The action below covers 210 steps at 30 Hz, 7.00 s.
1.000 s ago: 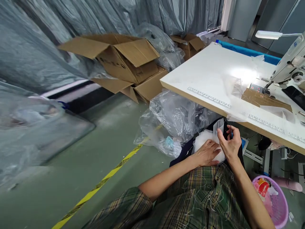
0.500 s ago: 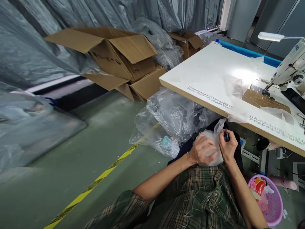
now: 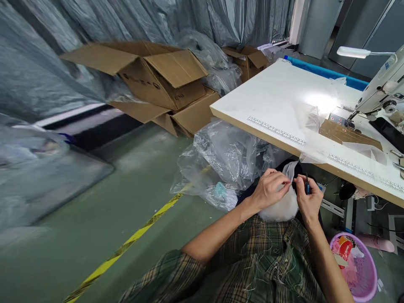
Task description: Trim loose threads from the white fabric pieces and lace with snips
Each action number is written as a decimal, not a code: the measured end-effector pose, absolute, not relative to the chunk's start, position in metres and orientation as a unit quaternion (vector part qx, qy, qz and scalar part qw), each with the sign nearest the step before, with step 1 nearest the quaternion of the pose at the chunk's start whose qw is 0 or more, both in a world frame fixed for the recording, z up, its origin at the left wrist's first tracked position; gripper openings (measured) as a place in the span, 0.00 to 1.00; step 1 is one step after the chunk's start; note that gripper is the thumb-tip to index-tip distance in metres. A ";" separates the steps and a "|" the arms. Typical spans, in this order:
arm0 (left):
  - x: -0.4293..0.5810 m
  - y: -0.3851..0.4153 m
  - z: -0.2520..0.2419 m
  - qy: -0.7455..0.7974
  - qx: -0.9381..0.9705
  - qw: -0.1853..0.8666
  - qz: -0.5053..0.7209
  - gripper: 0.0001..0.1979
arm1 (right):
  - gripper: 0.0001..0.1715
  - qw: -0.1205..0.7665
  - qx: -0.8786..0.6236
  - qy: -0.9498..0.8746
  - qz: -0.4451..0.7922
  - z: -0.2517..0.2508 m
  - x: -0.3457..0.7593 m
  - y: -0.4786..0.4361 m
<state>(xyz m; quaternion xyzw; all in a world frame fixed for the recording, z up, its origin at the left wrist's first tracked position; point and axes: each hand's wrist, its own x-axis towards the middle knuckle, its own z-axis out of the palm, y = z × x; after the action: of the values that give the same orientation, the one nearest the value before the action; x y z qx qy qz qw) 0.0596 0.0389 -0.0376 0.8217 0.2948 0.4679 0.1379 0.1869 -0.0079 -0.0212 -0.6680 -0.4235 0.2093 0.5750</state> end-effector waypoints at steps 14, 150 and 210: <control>0.064 0.084 0.005 0.127 0.833 0.453 0.292 0.16 | 0.15 0.523 -0.582 -0.484 0.392 0.016 0.211 -0.036; 0.061 0.064 -0.013 0.388 0.605 0.530 0.451 0.20 | 0.15 0.595 -0.618 -0.478 0.189 -0.002 0.204 -0.011; 0.009 0.023 -0.025 0.365 0.712 0.375 0.469 0.18 | 0.07 0.481 -0.535 -0.606 0.339 -0.010 0.180 -0.051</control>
<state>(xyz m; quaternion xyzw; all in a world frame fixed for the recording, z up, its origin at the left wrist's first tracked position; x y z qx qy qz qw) 0.0086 0.0231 -0.0249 0.7116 0.3653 0.4685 0.3750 0.1803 -0.0508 -0.0097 -0.5348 -0.6063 0.3388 0.4813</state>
